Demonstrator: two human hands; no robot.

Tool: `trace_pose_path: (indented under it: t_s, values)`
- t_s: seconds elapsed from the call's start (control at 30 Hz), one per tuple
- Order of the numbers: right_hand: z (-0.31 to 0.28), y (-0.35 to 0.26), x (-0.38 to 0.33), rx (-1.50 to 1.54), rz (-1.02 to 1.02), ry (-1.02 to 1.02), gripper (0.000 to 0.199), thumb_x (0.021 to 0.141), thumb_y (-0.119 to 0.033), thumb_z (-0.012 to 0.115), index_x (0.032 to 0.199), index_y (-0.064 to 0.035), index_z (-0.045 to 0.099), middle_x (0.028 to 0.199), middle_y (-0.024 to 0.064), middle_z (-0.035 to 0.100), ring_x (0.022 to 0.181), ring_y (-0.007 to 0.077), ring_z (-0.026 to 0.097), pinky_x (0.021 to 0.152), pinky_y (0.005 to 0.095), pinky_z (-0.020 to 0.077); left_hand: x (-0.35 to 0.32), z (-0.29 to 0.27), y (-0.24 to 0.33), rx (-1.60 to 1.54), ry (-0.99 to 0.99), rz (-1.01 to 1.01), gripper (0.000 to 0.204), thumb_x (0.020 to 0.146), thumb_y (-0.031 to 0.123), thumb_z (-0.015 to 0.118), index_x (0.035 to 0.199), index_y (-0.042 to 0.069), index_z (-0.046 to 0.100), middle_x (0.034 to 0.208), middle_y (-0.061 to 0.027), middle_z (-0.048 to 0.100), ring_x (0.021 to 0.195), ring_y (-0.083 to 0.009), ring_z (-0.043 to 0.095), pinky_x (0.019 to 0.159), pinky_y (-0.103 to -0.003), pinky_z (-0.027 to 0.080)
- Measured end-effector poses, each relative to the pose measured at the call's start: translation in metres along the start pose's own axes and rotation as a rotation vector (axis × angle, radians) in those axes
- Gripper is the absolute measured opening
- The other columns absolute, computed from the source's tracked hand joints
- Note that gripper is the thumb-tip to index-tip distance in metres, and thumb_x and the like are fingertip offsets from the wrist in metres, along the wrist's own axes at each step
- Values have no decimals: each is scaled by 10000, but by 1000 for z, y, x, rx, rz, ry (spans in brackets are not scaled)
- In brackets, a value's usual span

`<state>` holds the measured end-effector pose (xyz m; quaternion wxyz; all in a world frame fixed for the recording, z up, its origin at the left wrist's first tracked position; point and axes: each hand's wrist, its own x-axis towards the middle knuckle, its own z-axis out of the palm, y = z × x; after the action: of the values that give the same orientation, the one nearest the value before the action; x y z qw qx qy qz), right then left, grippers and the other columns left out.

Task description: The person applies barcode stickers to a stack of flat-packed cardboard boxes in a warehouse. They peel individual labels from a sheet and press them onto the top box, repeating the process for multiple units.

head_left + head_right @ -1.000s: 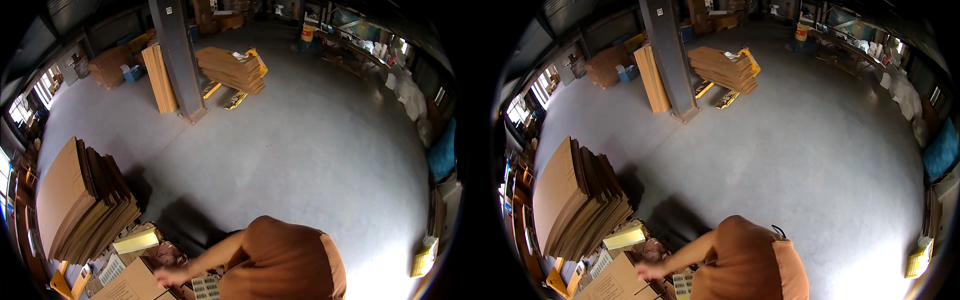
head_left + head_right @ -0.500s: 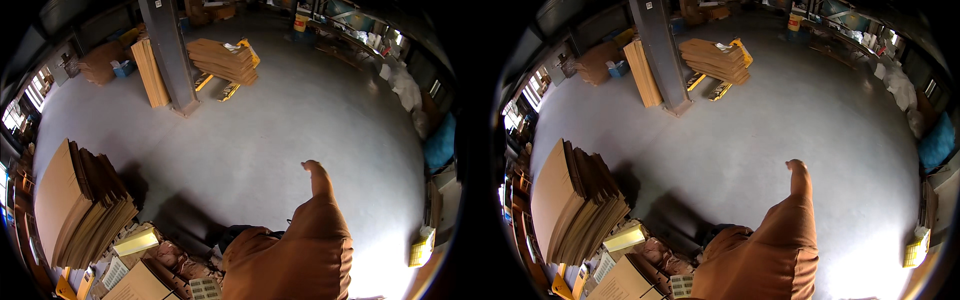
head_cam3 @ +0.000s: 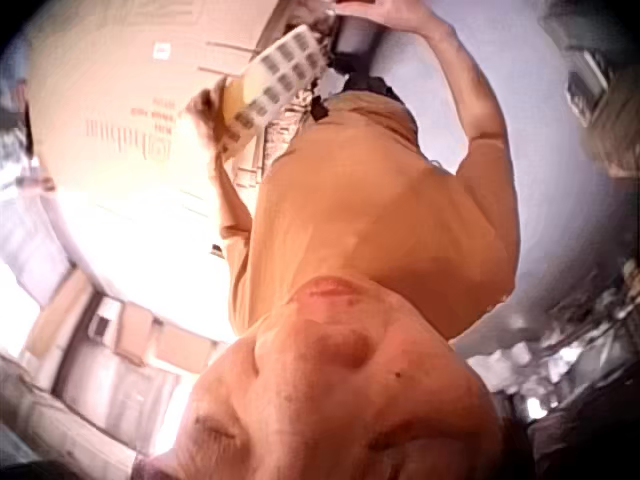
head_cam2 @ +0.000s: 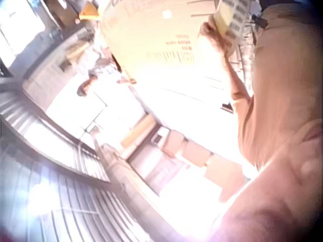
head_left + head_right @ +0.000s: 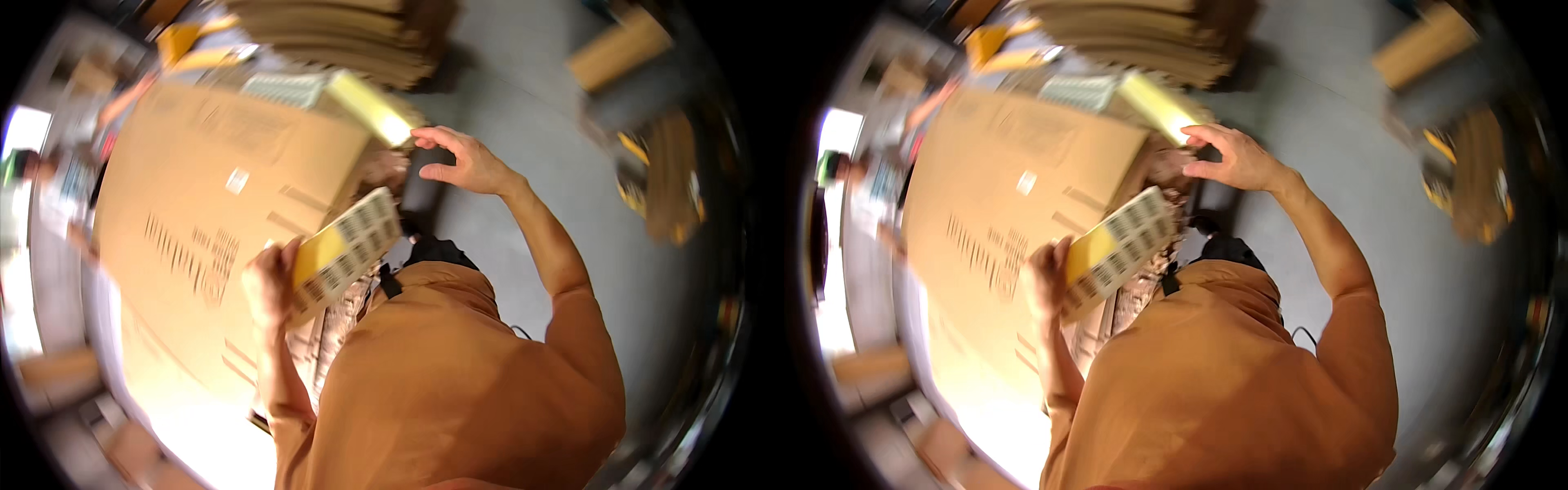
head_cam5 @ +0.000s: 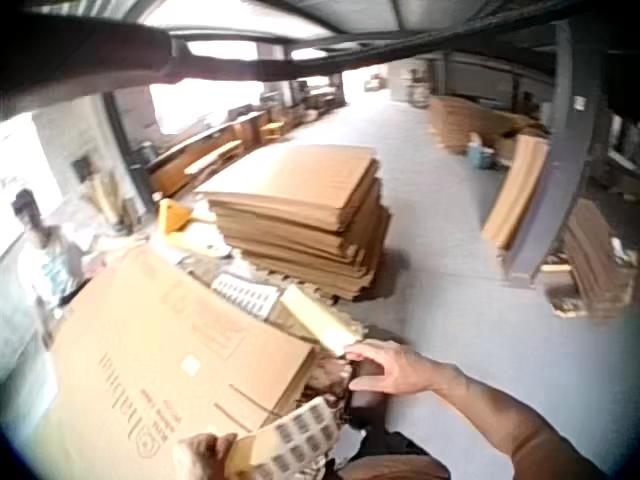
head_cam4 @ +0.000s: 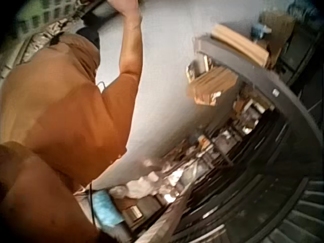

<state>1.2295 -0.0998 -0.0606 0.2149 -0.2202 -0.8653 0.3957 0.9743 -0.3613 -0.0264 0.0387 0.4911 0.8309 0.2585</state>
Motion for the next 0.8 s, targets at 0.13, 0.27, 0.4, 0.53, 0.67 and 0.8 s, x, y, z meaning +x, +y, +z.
trace_pose_path:
  t_s: [0.13, 0.27, 0.4, 0.53, 0.67, 0.8]
  values:
    - [59, -84, 89, -62, -369, -569, 609, 768, -250, 763, 1280, -14, 533, 1216, 163, 599, 1090, 330, 576, 939, 395, 468, -22, -10, -9, -124, 28, -168, 410, 866, 273, 706, 600, 2, 553, 557, -149, 525, 456, -282, 480, 475, -368, 410]
    - [82, -116, 104, -30, -396, -948, 350, 758, -177, 747, 1029, 24, 655, 908, 180, 681, 840, 326, 661, 755, 369, 514, -60, -20, 15, -125, 158, -414, 399, 867, 269, 705, 600, 16, 550, 542, -139, 509, 444, -279, 475, 455, -374, 394]
    - [101, -119, 115, 36, -401, -1007, 226, 783, -132, 723, 967, -6, 684, 825, 182, 684, 753, 312, 674, 682, 358, 513, -68, -19, 12, 267, 273, -291, 309, 831, 289, 716, 674, 66, 571, 616, -70, 559, 606, -244, 573, 599, -364, 427]
    - [118, -118, 123, 48, -414, -1024, 215, 781, -136, 732, 950, -11, 692, 846, 183, 686, 758, 328, 665, 708, 382, 512, -51, -7, 27, 379, 421, -95, 155, 865, 212, 661, 876, 78, 584, 795, -57, 597, 796, -228, 577, 746, -369, 420]
    - [115, -111, 123, 119, -410, -1009, 233, 789, -144, 727, 989, -30, 689, 846, 166, 690, 746, 315, 668, 690, 378, 517, -42, 27, 36, 236, 297, -241, 119, 891, 176, 613, 853, 82, 551, 732, -72, 584, 643, -264, 587, 629, -380, 453]
    - [120, -98, 114, 156, -581, -784, 197, 816, -156, 710, 976, -46, 678, 810, 143, 682, 736, 318, 660, 672, 389, 514, -40, 42, 28, 117, 351, -252, 75, 930, 125, 577, 897, 63, 551, 715, -136, 613, 615, -344, 605, 547, -437, 461]
